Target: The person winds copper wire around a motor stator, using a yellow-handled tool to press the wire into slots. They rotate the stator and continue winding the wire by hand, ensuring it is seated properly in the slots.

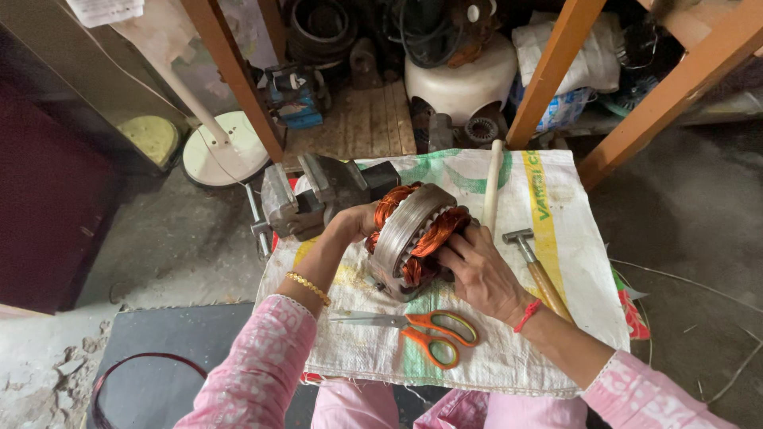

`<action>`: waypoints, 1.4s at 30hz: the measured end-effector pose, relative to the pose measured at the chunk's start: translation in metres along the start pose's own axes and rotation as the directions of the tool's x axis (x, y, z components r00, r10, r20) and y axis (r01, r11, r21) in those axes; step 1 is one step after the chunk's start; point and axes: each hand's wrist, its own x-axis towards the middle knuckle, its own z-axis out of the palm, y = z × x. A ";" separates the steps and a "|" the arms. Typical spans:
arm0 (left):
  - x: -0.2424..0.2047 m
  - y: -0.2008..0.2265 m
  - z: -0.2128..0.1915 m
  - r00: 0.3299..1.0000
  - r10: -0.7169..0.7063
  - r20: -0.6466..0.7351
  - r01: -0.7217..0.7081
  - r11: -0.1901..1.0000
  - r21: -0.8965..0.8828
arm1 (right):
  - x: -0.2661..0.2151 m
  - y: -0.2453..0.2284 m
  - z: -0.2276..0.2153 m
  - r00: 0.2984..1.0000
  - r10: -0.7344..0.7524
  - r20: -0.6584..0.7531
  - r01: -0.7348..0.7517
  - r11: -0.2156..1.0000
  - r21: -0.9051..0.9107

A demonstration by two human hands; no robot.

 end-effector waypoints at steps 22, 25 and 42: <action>-0.043 0.034 0.024 0.976 0.166 -0.139 -0.161 0.986 0.048 | -0.059 -0.005 0.013 0.767 0.505 -0.396 -0.483 0.861 0.163; -0.060 0.038 0.031 0.876 0.135 -0.462 -0.003 0.961 0.275 | -0.083 0.000 0.035 0.751 0.605 -0.266 -0.609 0.790 0.077; -0.051 -0.057 0.066 0.587 0.415 -0.695 -0.612 0.790 -0.045 | -0.090 -0.015 0.079 0.774 0.563 -0.291 -0.591 0.806 -0.013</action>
